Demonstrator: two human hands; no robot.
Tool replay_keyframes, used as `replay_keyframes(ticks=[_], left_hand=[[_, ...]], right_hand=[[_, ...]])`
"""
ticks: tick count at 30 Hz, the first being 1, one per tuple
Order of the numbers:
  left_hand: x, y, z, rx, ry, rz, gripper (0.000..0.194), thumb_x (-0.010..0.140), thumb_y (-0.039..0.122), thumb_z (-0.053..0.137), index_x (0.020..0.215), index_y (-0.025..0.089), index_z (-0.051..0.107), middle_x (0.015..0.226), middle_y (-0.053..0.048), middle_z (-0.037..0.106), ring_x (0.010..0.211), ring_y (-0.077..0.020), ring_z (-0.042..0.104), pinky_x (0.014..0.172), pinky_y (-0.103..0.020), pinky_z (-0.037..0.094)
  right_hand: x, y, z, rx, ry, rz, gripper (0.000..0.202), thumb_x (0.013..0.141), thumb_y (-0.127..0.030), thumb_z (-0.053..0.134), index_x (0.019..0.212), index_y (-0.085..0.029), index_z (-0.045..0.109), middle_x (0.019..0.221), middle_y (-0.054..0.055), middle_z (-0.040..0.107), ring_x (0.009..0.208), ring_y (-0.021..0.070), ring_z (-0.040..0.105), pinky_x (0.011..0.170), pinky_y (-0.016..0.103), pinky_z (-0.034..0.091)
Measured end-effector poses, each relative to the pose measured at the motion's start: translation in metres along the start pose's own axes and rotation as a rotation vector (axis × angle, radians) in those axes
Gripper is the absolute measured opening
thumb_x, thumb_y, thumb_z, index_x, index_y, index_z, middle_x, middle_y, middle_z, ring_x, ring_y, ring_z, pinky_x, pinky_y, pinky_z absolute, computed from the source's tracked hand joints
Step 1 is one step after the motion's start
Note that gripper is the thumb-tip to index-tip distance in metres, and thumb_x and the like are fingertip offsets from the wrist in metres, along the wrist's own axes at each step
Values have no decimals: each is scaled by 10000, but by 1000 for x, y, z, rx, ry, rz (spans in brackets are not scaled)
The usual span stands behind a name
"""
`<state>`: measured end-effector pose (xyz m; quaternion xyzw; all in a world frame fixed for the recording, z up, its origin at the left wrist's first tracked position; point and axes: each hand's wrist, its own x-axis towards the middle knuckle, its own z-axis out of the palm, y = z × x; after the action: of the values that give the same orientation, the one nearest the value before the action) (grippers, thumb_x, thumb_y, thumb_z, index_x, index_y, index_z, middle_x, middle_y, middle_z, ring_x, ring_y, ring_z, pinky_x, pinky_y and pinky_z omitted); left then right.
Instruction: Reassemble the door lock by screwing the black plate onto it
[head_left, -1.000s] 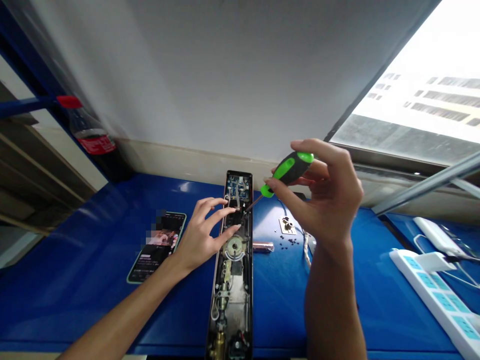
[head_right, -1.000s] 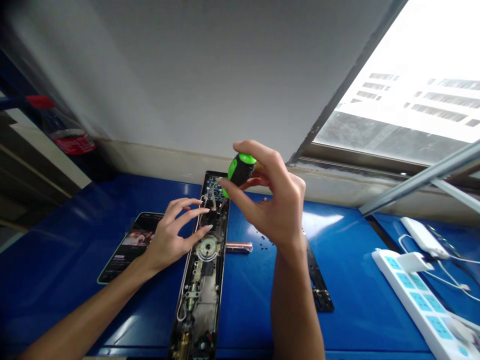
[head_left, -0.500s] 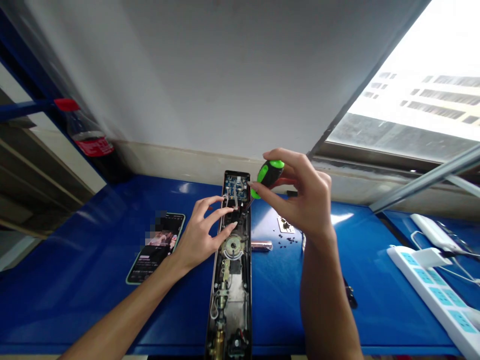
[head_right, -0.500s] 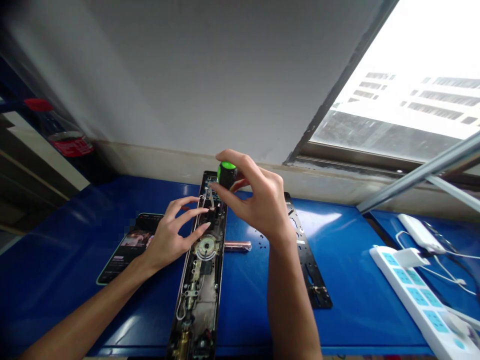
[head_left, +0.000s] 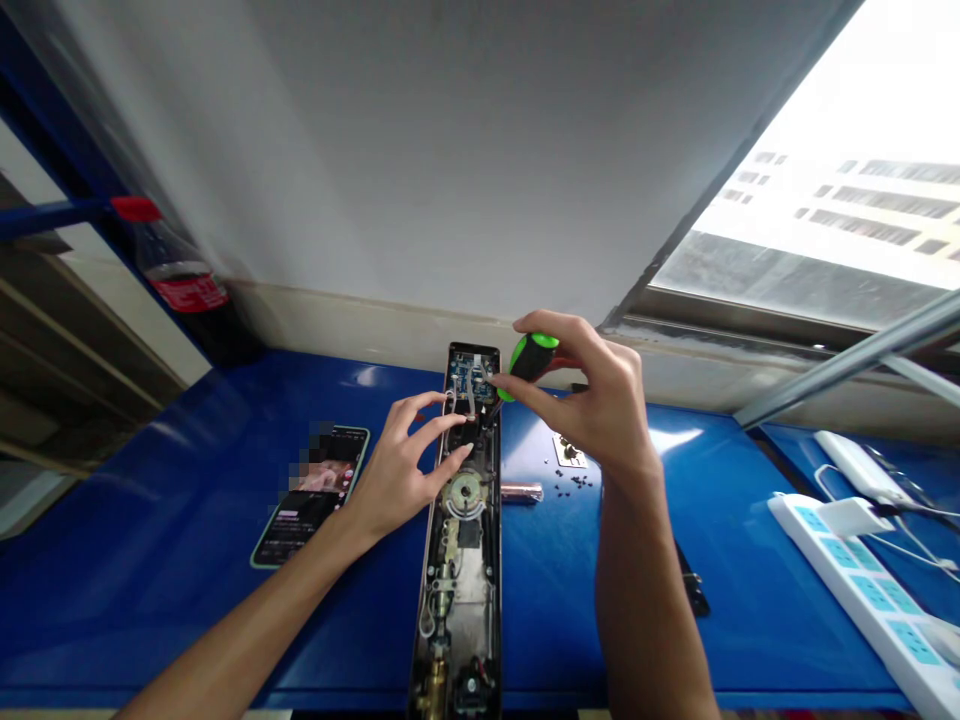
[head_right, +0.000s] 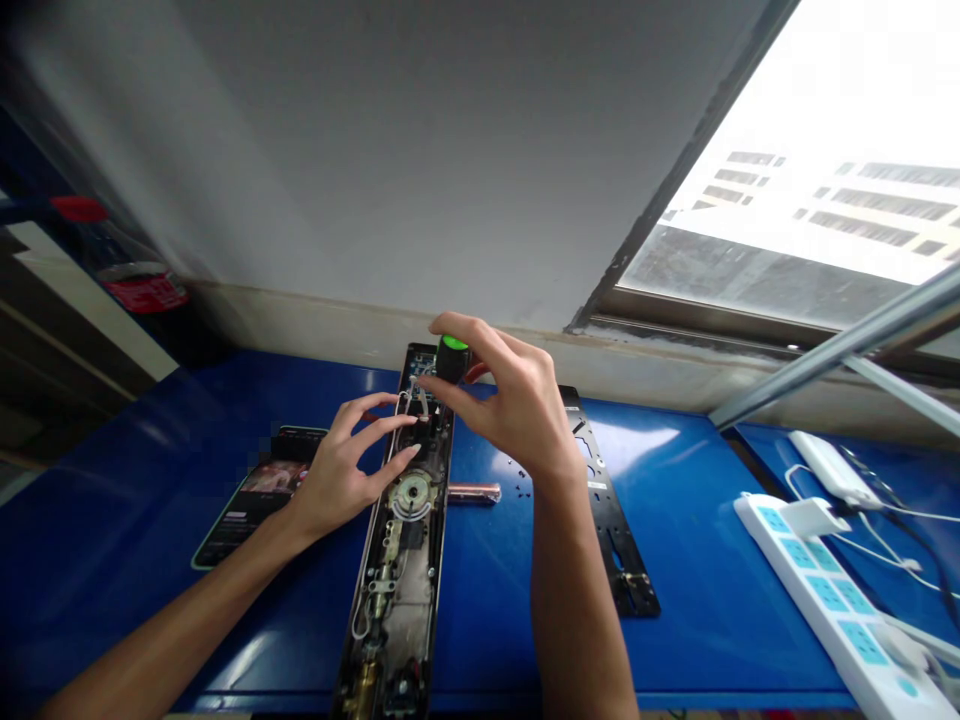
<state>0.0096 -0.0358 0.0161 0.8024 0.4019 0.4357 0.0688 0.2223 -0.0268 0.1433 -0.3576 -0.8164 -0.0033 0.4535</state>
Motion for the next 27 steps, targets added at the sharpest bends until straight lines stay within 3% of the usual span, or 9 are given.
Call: replay_keyframes(ticks=[4, 8, 11, 14, 16, 20, 23, 27], left_hand=[[-1, 0, 2, -45, 1, -58, 379, 929, 304, 674, 1297, 278, 588, 1404, -99, 497, 1283, -290, 534, 1089, -553, 481], [-2, 2, 3, -167, -57, -181, 488, 929, 324, 668, 1394, 311, 520, 1553, -113, 387, 1370, -322, 498, 1058, -530, 531], [-2, 2, 5, -297, -121, -260, 525, 943, 340, 647, 1439, 315, 478, 1569, -111, 416, 1414, -332, 466, 1039, -519, 554], [-2, 2, 7, -396, -142, -267, 501, 949, 327, 637, 1427, 290, 490, 1466, -102, 556, 1331, -303, 564, 1048, -506, 553], [-2, 2, 8, -426, -142, -281, 471, 947, 325, 637, 1400, 276, 516, 1419, -95, 600, 1268, -280, 617, 1023, -468, 575], [-2, 2, 8, -417, -136, -284, 426, 939, 318, 646, 1354, 270, 559, 1399, -80, 610, 1265, -256, 613, 1032, -442, 564], [-2, 1, 8, -409, -144, -271, 411, 938, 305, 651, 1341, 275, 570, 1382, -70, 612, 1271, -241, 603, 1069, -446, 534], [-1, 2, 8, -433, -150, -270, 394, 943, 302, 645, 1331, 277, 576, 1359, -70, 617, 1251, -235, 612, 1045, -433, 550]], right_hand=[[0, -6, -7, -7, -47, 30, 356, 899, -264, 686, 1252, -258, 646, 1104, 10, 748, 876, 169, 724, 787, 326, 640], [-1, -12, -12, 192, -74, 80, 380, 987, -211, 502, 1343, -262, 624, 1260, 27, 720, 1075, 210, 721, 892, 394, 628], [-2, -10, -11, 251, -18, 73, 307, 944, -207, 597, 1222, -278, 707, 1156, 3, 760, 1007, 199, 740, 860, 386, 641], [-1, -4, -10, 135, 76, 25, 208, 845, -258, 757, 1050, -287, 772, 959, -10, 771, 825, 171, 725, 753, 348, 630], [-1, -2, -12, 75, 97, -7, 203, 835, -293, 774, 1037, -294, 781, 900, -9, 752, 751, 153, 691, 716, 334, 610], [-1, -6, -16, 96, 6, 35, 321, 964, -235, 579, 1248, -308, 711, 1093, 15, 761, 946, 184, 723, 843, 377, 612], [-2, -6, -15, 230, -17, 73, 374, 973, -196, 540, 1302, -308, 676, 1235, 10, 735, 1082, 212, 717, 911, 425, 617], [-3, 1, -11, 206, 125, 64, 241, 880, -239, 710, 1097, -324, 775, 980, -6, 749, 865, 177, 713, 760, 375, 636]])
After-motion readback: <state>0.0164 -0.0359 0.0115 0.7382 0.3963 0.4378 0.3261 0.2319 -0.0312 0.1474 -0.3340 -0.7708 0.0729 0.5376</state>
